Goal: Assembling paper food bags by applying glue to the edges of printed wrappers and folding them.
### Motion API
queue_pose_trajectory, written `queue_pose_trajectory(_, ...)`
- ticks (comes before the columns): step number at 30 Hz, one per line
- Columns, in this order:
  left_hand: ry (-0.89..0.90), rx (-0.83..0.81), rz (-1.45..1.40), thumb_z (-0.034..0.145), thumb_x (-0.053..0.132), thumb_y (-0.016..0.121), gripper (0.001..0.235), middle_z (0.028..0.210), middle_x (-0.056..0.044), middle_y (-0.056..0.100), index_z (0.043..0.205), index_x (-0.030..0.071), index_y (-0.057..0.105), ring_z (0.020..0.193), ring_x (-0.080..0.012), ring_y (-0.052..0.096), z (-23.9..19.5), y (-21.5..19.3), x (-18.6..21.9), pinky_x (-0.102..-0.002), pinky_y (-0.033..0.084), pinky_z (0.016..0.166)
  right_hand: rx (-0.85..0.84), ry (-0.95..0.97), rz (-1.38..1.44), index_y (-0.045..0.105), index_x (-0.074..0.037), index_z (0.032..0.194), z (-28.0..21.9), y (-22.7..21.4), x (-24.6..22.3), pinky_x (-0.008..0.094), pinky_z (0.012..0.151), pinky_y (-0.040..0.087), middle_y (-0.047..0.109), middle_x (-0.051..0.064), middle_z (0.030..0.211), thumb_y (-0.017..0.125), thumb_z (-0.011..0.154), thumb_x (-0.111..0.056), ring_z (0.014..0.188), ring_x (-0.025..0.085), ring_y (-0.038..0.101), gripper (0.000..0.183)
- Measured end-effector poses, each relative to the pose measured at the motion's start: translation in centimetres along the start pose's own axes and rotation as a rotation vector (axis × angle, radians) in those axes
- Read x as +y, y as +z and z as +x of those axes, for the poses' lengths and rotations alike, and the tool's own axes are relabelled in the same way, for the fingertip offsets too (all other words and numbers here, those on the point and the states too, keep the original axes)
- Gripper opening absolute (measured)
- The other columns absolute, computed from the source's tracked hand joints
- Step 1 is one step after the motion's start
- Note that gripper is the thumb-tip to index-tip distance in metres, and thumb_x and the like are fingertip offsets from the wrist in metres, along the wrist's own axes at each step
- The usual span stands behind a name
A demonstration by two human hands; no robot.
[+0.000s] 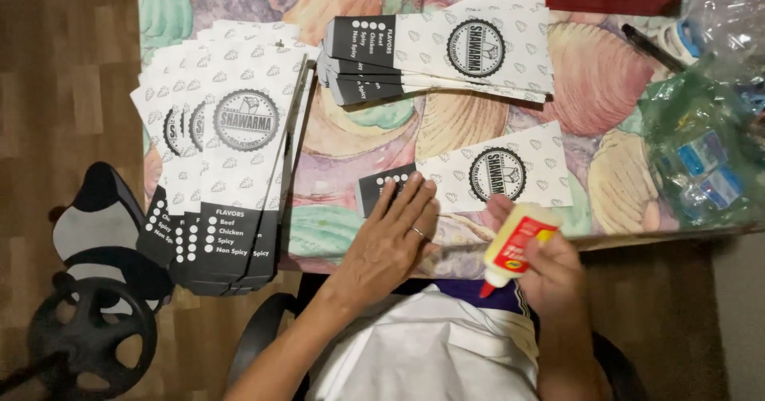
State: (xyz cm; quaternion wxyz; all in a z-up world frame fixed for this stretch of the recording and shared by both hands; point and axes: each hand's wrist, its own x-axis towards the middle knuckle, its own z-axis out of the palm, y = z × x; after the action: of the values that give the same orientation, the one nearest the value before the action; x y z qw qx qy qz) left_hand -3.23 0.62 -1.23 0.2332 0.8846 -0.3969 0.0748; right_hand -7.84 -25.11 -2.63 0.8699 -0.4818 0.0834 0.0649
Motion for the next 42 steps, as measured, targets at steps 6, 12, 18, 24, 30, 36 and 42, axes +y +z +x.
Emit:
queue_pose_trajectory(6,-0.039,-0.105,0.252,0.106,0.020,0.049,0.052,0.159,-0.028,0.040,0.154,0.002,0.042,0.150,-0.0443,0.036,-1.5,1.9,1.3,-0.061,0.023,0.126,0.544,-0.159,-0.456,0.058,0.008,0.133,1.2,-6.9,-6.1,0.036,0.108,0.065,0.069,0.020,0.125,0.054,0.112,-0.014,0.113,0.026,0.074,0.030)
queue_pose_trajectory(12,0.060,0.371,-0.005,0.101,-0.006,0.050,0.017,0.098,-0.023,0.063,0.108,-0.011,0.065,0.075,-0.0319,0.054,-1.7,0.2,2.9,-0.044,0.046,0.067,0.462,-0.365,-1.649,0.080,0.003,0.122,4.2,-12.3,-8.4,0.037,0.089,0.047,0.071,0.019,0.113,0.093,0.094,-0.019,0.099,0.027,0.064,0.038)
queue_pose_trajectory(18,-0.348,0.523,-0.467,0.099,0.004,0.067,0.025,0.106,-0.018,0.076,0.124,-0.003,0.064,0.087,-0.0249,0.076,-2.6,-4.0,0.6,-0.034,0.060,0.076,0.264,-0.735,-1.511,0.068,0.016,0.132,8.7,0.2,-7.3,0.047,0.101,0.060,0.055,0.033,0.140,0.076,0.095,0.018,0.129,0.048,0.056,0.038)
queue_pose_trajectory(24,-0.676,0.771,0.064,0.097,-0.009,0.073,0.019,0.084,-0.028,0.074,0.115,-0.016,0.071,0.066,-0.0354,0.070,-4.9,-10.6,-4.4,-0.042,0.057,0.060,-0.071,-0.919,-1.419,0.065,0.014,0.136,16.0,4.2,-4.0,0.059,0.117,0.035,0.059,0.035,0.139,0.073,0.098,0.009,0.136,0.056,0.048,0.039)
queue_pose_trajectory(30,-0.768,0.684,0.648,0.097,-0.003,0.081,0.019,0.086,-0.013,0.065,0.116,-0.006,0.076,0.075,-0.0297,0.063,-8.9,-9.8,-7.6,-0.038,0.054,0.068,-0.073,-0.930,-1.538,0.078,-0.006,0.126,17.8,2.3,-1.8,0.056,0.120,0.032,0.075,0.019,0.127,0.074,0.100,0.005,0.130,0.043,0.063,0.028)
queue_pose_trajectory(36,-0.540,0.688,0.489,0.095,0.004,0.077,0.016,0.102,-0.017,0.064,0.110,-0.002,0.073,0.089,-0.0330,0.063,-6.4,-6.5,-7.8,-0.039,0.051,0.074,-0.098,-0.858,-1.483,0.082,-0.018,0.110,8.6,-0.2,-2.7,0.052,0.116,0.047,0.079,0.007,0.115,0.073,0.096,0.005,0.120,0.036,0.072,0.028)
queue_pose_trajectory(42,-0.136,0.380,0.041,0.098,0.007,0.074,0.024,0.110,-0.025,0.071,0.114,-0.010,0.066,0.103,-0.0382,0.070,0.8,-2.3,-2.0,-0.047,0.062,0.099,0.017,-0.864,-1.586,0.075,0.013,0.127,3.5,-3.6,-7.0,0.051,0.107,0.062,0.074,0.032,0.128,0.053,0.084,0.028,0.125,0.047,0.070,0.051)
